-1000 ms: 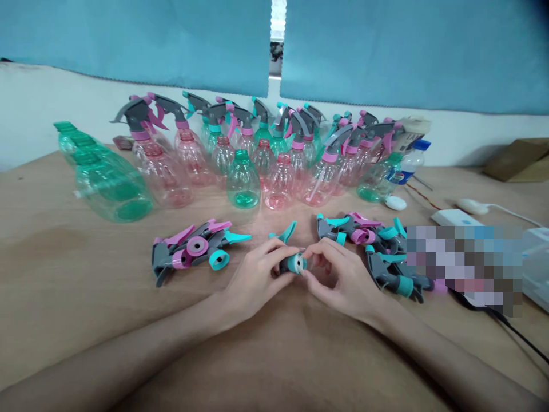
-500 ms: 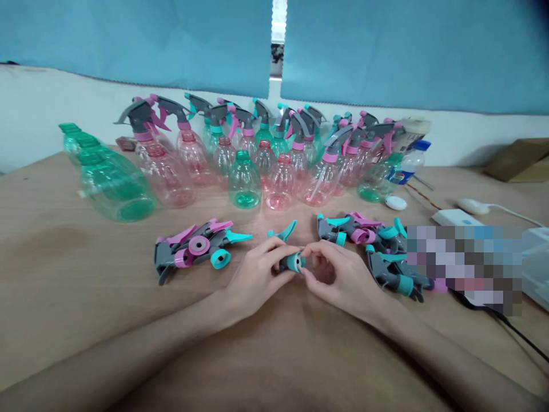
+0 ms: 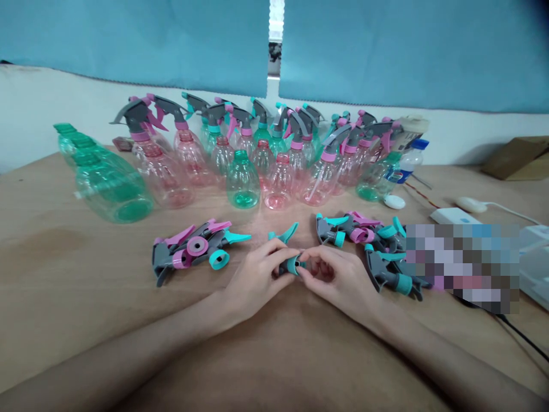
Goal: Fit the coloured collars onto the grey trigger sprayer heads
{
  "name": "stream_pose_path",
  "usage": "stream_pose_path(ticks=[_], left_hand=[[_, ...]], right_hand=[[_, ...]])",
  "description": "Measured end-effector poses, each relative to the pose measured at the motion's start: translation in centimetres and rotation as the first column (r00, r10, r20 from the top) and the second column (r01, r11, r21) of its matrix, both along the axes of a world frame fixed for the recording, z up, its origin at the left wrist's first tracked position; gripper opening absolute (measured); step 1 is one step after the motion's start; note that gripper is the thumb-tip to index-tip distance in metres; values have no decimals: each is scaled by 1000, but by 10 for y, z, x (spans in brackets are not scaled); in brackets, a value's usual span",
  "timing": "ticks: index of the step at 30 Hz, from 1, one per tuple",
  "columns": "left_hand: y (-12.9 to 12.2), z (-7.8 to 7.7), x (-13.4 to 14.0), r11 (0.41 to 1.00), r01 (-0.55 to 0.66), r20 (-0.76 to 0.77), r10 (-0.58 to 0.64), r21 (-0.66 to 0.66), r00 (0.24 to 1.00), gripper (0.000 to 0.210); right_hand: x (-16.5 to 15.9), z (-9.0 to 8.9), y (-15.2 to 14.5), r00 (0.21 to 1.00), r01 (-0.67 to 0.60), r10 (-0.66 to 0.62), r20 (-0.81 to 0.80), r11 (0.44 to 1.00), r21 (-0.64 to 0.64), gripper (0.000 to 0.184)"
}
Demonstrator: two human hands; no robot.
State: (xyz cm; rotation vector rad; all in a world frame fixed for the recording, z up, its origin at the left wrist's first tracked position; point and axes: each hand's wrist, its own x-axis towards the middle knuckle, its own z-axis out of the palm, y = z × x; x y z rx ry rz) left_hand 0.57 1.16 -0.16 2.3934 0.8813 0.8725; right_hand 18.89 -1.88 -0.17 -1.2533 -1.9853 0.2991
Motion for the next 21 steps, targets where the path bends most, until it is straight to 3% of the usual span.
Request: stream_pose_path(ticks=[12, 16, 21], left_hand=[[5, 5, 1, 993, -34, 4, 35, -116, 999, 22], [5, 5, 1, 992, 4, 6, -3, -127, 1000, 17], [5, 7, 0, 985, 90, 10, -90, -150, 996, 24]], right_hand=[[3, -1, 2, 996, -81, 81, -25, 997, 11, 15], [3, 3, 2, 997, -71, 70, -22, 997, -39, 16], [5, 5, 3, 985, -167, 165, -58, 986, -24, 18]])
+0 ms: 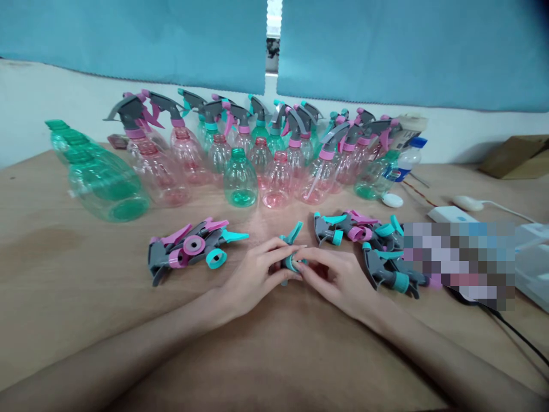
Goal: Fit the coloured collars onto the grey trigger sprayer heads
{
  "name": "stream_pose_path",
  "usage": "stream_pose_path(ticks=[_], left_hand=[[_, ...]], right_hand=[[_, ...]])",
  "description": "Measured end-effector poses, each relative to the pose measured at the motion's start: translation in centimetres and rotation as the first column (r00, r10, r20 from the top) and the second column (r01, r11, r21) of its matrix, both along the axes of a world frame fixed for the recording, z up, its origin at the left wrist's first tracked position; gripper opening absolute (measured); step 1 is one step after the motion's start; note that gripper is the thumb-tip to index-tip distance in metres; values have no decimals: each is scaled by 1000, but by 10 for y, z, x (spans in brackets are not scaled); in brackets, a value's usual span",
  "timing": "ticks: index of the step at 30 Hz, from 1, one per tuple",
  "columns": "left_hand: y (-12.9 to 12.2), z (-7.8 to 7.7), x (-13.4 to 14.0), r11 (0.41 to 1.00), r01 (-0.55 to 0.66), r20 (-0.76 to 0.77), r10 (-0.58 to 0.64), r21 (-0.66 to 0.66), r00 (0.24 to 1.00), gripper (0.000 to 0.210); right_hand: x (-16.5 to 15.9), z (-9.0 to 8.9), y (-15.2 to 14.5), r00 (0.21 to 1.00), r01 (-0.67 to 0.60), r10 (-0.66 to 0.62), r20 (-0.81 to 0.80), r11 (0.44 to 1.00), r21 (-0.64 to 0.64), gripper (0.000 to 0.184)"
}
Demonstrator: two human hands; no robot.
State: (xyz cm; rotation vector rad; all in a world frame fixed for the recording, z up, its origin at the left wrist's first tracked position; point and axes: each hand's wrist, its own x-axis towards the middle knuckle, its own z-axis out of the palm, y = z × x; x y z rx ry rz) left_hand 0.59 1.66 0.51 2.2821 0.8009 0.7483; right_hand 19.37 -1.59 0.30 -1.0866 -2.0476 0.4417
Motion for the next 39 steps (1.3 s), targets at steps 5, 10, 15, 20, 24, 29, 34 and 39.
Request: stream_pose_path(ticks=[5, 10, 15, 20, 24, 29, 34, 39], left_hand=[[3, -1, -1, 1000, -17, 15, 17, -7, 1000, 36], [2, 1, 0, 995, -100, 37, 101, -25, 994, 35], [0, 2, 1, 988, -150, 62, 151, -23, 987, 34], [0, 1, 2, 979, -203, 47, 204, -21, 978, 27], [2, 1, 2, 977, -210, 36, 211, -35, 977, 27], [3, -1, 0, 986, -164, 10, 164, 5, 986, 31], [2, -2, 0, 985, -171, 18, 170, 31, 985, 30], [1, -3, 1, 970, -243, 13, 243, 12, 970, 37]], right_hand=[[4, 1, 1, 995, 16, -21, 98, 998, 58, 19], [0, 3, -4, 961, 170, -204, 188, 969, 179, 30], [-4, 0, -7, 969, 151, -173, 177, 980, 129, 45], [-4, -1, -7, 992, 57, -59, 113, 998, 15, 41], [-5, -2, -8, 995, 12, -9, 98, 1000, -27, 46], [-6, -3, -6, 974, 134, -120, 194, 989, -56, 41], [-3, -3, -4, 963, 140, -120, 242, 988, -67, 35], [-3, -4, -5, 992, 9, 11, 122, 987, -163, 26]])
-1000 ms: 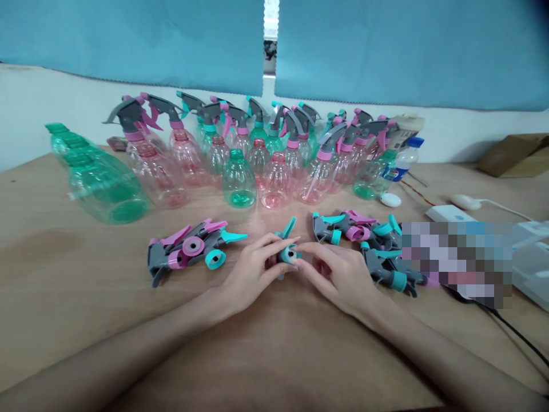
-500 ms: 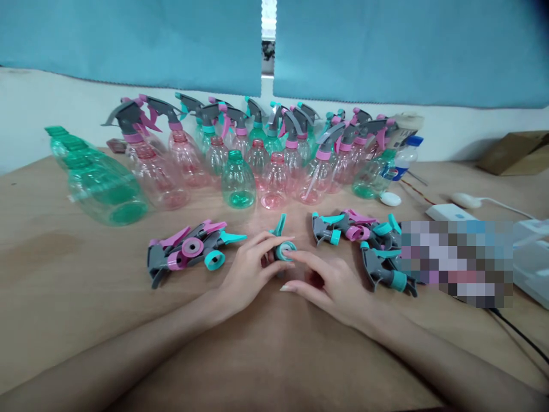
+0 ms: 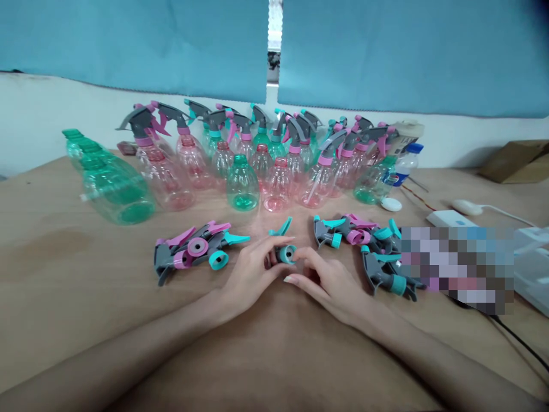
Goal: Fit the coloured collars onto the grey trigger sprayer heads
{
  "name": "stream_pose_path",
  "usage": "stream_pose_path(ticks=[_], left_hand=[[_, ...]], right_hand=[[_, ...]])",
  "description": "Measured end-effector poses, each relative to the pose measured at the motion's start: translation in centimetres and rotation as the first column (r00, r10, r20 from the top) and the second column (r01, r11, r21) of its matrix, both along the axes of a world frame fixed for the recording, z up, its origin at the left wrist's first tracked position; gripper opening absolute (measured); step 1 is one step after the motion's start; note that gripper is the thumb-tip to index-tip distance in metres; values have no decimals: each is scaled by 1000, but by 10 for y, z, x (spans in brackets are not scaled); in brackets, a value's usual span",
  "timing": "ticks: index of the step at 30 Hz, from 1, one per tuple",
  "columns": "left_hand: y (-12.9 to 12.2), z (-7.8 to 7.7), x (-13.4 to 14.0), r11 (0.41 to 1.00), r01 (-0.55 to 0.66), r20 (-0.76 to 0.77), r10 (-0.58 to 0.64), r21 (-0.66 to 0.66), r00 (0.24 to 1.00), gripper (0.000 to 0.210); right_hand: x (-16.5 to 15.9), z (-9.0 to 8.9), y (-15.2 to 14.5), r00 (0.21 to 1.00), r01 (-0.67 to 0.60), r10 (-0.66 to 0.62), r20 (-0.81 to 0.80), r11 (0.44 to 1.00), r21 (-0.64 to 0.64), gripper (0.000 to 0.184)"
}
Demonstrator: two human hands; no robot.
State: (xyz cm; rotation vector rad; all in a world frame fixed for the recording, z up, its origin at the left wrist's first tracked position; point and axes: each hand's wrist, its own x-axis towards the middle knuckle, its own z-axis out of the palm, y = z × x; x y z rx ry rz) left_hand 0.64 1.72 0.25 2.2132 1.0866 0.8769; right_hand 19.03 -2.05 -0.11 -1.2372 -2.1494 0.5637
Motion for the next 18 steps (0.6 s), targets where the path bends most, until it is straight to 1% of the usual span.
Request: stream_pose_path(ticks=[3, 6, 8, 9, 11, 14, 16, 17, 18], left_hand=[[-1, -2, -1, 999, -31, 14, 30, 42, 999, 33], [-2, -3, -2, 987, 30, -15, -28, 159, 1000, 33], [-2, 0, -4, 967, 73, -48, -63, 244, 997, 35], [-2, 4, -6, 955, 76, -63, -61, 287, 996, 35], [-2, 13, -13, 925, 50, -90, -17, 376, 996, 31], [1, 34, -33, 870, -8, -148, 93, 492, 985, 30], [4, 48, -52, 834, -65, -202, 207, 548, 957, 33], [6, 53, -63, 815, -80, -232, 255, 573, 939, 33], [8, 57, -74, 812, -73, -282, 283, 579, 917, 34]], right_hand=[[-1, 0, -2, 993, -46, 43, -108, 999, -23, 26], [-1, 0, -4, 969, -57, 50, -241, 998, -24, 26], [-1, -1, -4, 951, -41, 32, -308, 999, -22, 26], [0, -2, -4, 944, -28, 19, -329, 999, -21, 26], [0, -3, -4, 938, -7, -4, -346, 999, -32, 26], [0, -4, -4, 946, 4, -27, -323, 998, -69, 24], [0, -4, -5, 956, 7, -33, -291, 996, -90, 23], [-1, -3, -5, 961, 8, -34, -275, 996, -94, 22], [-1, -2, -5, 966, 9, -33, -258, 995, -95, 22]])
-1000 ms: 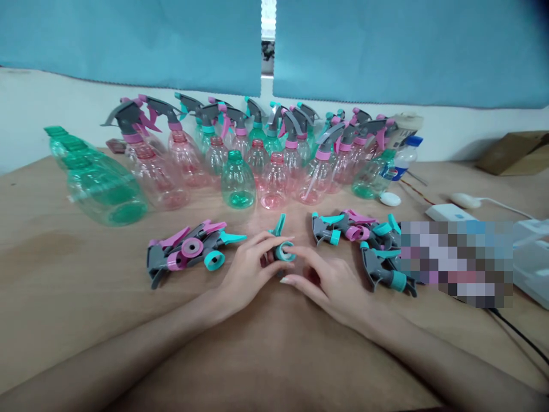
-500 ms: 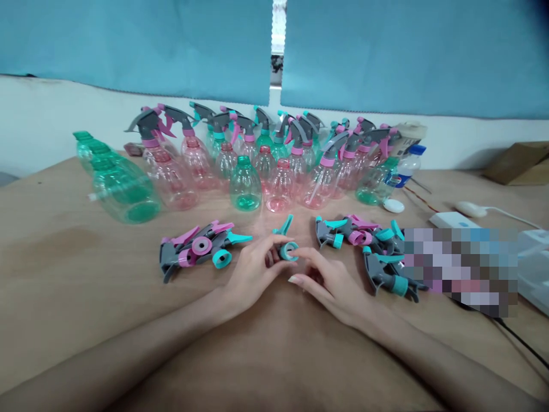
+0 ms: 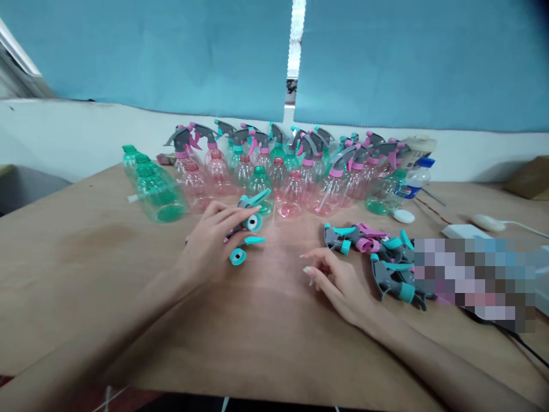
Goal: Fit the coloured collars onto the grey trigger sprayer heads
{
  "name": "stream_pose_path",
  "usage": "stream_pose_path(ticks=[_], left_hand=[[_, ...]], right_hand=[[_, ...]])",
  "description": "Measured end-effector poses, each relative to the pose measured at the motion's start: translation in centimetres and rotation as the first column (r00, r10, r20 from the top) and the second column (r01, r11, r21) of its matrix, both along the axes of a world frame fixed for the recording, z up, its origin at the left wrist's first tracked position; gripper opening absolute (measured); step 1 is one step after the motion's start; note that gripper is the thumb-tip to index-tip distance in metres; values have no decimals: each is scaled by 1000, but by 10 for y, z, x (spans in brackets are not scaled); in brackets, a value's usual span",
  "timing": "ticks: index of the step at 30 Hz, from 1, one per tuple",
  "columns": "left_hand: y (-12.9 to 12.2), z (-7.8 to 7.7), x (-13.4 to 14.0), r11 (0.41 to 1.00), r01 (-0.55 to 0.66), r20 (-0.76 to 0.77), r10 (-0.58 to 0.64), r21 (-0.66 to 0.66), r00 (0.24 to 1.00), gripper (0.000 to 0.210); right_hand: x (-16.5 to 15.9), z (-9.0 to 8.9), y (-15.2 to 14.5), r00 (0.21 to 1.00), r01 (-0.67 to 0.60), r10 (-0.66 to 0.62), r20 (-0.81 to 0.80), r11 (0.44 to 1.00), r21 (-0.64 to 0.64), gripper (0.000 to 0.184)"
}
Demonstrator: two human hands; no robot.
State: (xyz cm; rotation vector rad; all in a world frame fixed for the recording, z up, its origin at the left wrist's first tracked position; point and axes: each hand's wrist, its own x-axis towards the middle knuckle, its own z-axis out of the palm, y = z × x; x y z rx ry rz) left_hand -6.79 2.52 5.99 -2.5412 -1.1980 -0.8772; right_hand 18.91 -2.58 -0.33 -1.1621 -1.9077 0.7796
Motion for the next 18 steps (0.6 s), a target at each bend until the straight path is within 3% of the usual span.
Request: stream_pose_path(ticks=[4, 7, 10, 13, 18], left_hand=[[6, -3, -37, 994, -108, -239, 103, -8, 965, 44], [6, -17, -52, 976, -175, -420, 106, -130, 901, 43], [4, -22, -55, 967, -176, -409, 87, -186, 908, 47], [1, -15, -49, 966, -115, -332, 32, -233, 943, 45], [-3, -4, -18, 961, -16, -251, -57, -278, 966, 34]], right_hand=[[-1, 1, 2, 998, -16, 17, 61, 1000, -8, 23], [-2, 0, 4, 993, -31, 32, 112, 999, -6, 26], [-3, -1, 5, 989, -48, 45, 138, 999, 19, 29], [-3, -1, 5, 987, -49, 42, 152, 998, 46, 32], [-4, -2, 6, 981, -43, 20, 191, 992, 117, 38]])
